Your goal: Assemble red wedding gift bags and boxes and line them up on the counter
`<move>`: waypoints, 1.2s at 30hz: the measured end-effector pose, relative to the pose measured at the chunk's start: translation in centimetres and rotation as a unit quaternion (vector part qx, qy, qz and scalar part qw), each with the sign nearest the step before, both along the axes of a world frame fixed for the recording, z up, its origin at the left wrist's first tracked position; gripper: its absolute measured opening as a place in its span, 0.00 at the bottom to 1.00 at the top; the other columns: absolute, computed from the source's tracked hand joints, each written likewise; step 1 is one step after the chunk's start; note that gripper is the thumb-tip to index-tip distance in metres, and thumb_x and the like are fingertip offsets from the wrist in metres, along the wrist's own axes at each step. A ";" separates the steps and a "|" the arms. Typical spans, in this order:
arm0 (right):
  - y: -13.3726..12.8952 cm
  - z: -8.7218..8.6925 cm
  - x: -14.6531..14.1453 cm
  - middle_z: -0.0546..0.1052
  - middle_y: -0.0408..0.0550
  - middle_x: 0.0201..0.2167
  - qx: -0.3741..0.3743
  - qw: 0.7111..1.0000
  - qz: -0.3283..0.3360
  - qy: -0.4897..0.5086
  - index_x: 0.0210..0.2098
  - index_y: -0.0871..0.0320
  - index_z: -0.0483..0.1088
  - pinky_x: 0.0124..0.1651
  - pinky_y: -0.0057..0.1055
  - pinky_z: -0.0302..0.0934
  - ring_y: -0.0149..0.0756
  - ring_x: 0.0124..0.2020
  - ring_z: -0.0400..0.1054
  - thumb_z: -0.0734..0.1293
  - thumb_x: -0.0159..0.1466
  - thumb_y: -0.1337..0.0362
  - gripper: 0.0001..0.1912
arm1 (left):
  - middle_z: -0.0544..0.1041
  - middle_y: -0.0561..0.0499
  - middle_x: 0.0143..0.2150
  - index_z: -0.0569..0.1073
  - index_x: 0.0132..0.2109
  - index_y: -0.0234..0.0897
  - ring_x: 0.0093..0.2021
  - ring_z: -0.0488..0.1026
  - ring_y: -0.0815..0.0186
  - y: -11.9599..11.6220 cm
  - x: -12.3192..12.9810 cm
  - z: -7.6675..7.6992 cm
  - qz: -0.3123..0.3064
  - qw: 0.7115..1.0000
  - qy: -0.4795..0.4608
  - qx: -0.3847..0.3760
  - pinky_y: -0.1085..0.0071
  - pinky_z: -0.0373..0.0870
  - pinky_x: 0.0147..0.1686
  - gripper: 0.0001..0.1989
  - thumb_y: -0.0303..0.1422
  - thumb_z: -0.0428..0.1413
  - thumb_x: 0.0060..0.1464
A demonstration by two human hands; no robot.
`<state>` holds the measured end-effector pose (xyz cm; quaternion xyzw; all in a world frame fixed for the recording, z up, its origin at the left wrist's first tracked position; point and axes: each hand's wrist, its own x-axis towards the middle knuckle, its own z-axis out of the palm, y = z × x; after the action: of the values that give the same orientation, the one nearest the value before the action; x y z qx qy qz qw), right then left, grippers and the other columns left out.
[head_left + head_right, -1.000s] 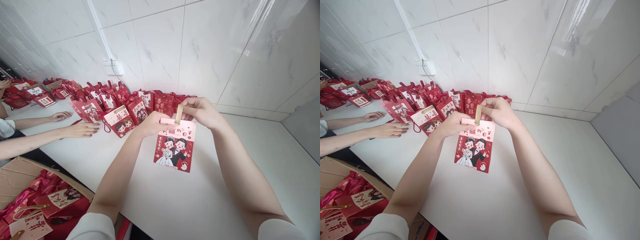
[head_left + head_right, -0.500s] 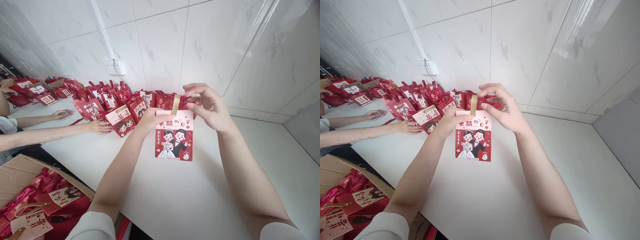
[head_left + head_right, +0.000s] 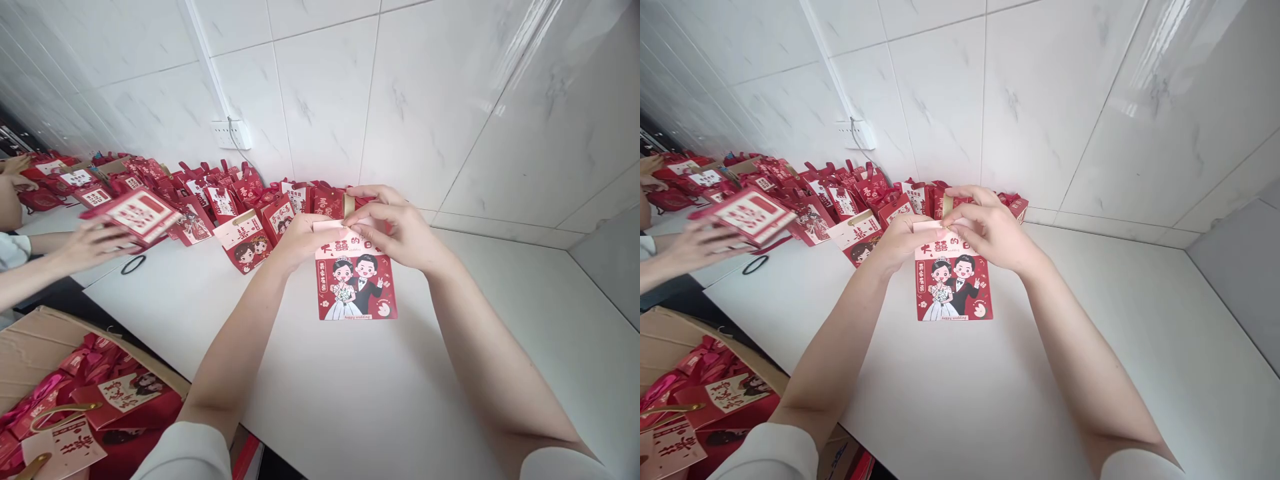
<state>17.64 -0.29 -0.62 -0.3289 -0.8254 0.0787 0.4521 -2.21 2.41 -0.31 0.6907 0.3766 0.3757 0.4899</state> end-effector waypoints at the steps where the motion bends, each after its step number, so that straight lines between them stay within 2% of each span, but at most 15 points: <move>1: -0.1 0.0 -0.1 0.65 0.45 0.58 0.001 1.000 -0.001 -0.003 0.43 0.47 0.74 0.58 0.49 0.57 0.47 0.60 0.57 0.63 0.65 0.66 0.11 | 0.66 0.54 0.21 0.68 0.23 0.34 0.23 0.66 0.72 0.0 0.0 0.0 0.005 1.000 0.002 0.004 0.74 0.58 0.22 0.14 0.38 0.63 0.44; 9: 0.1 -0.2 -0.5 0.64 0.44 0.60 0.001 1.000 0.005 -0.015 0.41 0.49 0.74 0.58 0.50 0.56 0.46 0.61 0.56 0.60 0.66 0.68 0.12 | 0.67 0.54 0.23 0.74 0.28 0.34 0.24 0.65 0.72 0.5 -0.4 -0.3 0.009 1.000 0.018 0.023 0.73 0.59 0.24 0.09 0.36 0.62 0.45; 14: 0.1 -0.2 -0.5 0.64 0.44 0.60 -0.011 1.000 0.012 -0.005 0.40 0.49 0.73 0.58 0.49 0.56 0.46 0.62 0.55 0.60 0.67 0.66 0.11 | 0.68 0.53 0.23 0.74 0.28 0.34 0.25 0.67 0.71 0.5 -0.5 -0.1 0.004 1.000 0.009 0.016 0.73 0.60 0.24 0.09 0.36 0.62 0.45; 17: 0.0 0.0 -0.6 0.66 0.46 0.58 -0.038 0.998 0.029 0.037 0.43 0.50 0.71 0.59 0.46 0.56 0.44 0.61 0.57 0.62 0.66 0.63 0.08 | 0.72 0.51 0.27 0.74 0.30 0.34 0.28 0.71 0.68 0.2 -0.5 0.2 -0.003 1.000 -0.005 0.007 0.72 0.64 0.27 0.10 0.37 0.62 0.45; 19: 0.0 0.1 -0.6 0.69 0.48 0.55 -0.080 0.991 0.029 0.100 0.46 0.50 0.68 0.55 0.42 0.60 0.43 0.57 0.62 0.64 0.65 0.59 0.10 | 0.74 0.50 0.29 0.74 0.31 0.34 0.30 0.72 0.67 -0.1 -0.5 0.4 -0.005 1.000 -0.014 0.013 0.71 0.65 0.28 0.11 0.39 0.62 0.45; 21: 0.1 0.0 -0.7 0.72 0.49 0.51 -0.140 0.978 0.019 0.152 0.46 0.52 0.66 0.47 0.38 0.65 0.41 0.50 0.67 0.66 0.63 0.54 0.14 | 0.74 0.50 0.29 0.74 0.30 0.34 0.31 0.72 0.67 -0.2 -0.6 0.5 -0.007 0.999 -0.015 0.028 0.72 0.65 0.28 0.12 0.39 0.62 0.45; 23: 0.3 -0.1 -0.6 0.75 0.49 0.42 -0.200 0.967 0.007 0.158 0.42 0.54 0.68 0.36 0.33 0.65 0.39 0.39 0.71 0.67 0.62 0.50 0.16 | 0.71 0.51 0.26 0.72 0.27 0.34 0.28 0.69 0.69 -0.3 -0.6 0.5 -0.010 0.999 -0.008 0.046 0.73 0.62 0.26 0.13 0.40 0.62 0.45; 25: 0.4 -0.3 -0.5 0.75 0.46 0.31 -0.236 0.962 -0.004 0.139 0.36 0.56 0.69 0.29 0.31 0.62 0.36 0.30 0.70 0.67 0.60 0.48 0.17 | 0.68 0.53 0.23 0.70 0.24 0.34 0.25 0.66 0.71 -0.2 -0.6 0.4 -0.007 0.998 0.005 0.067 0.73 0.58 0.24 0.15 0.40 0.63 0.45; 28: 0.5 -0.3 -0.3 0.72 0.43 0.23 -0.241 0.963 -0.010 0.119 0.31 0.57 0.70 0.26 0.29 0.57 0.33 0.24 0.66 0.67 0.60 0.48 0.17 | 0.67 0.54 0.22 0.70 0.24 0.34 0.24 0.64 0.72 0.0 -0.5 0.3 -0.006 0.995 0.032 0.090 0.73 0.57 0.24 0.15 0.41 0.62 0.46; 33: 0.4 -0.2 -0.2 0.70 0.41 0.21 -0.223 0.970 -0.017 0.092 0.30 0.56 0.70 0.25 0.28 0.53 0.31 0.22 0.62 0.67 0.61 0.48 0.17 | 0.75 0.49 0.31 0.77 0.34 0.34 0.31 0.70 0.68 0.2 -0.5 0.2 0.021 0.989 0.072 0.126 0.73 0.62 0.29 0.15 0.44 0.59 0.49; 36: 0.4 -0.3 -0.2 0.67 0.40 0.20 -0.218 0.973 -0.013 0.075 0.30 0.56 0.69 0.24 0.28 0.50 0.29 0.21 0.58 0.66 0.61 0.48 0.17 | 0.76 0.49 0.31 0.77 0.35 0.34 0.32 0.70 0.68 0.3 -0.4 0.1 0.035 0.982 0.090 0.160 0.73 0.63 0.30 0.14 0.42 0.59 0.50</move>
<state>17.41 0.10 -0.88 -0.4230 -0.7478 0.2753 0.4313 -2.66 2.71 -0.21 0.7772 0.3784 0.3846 0.3239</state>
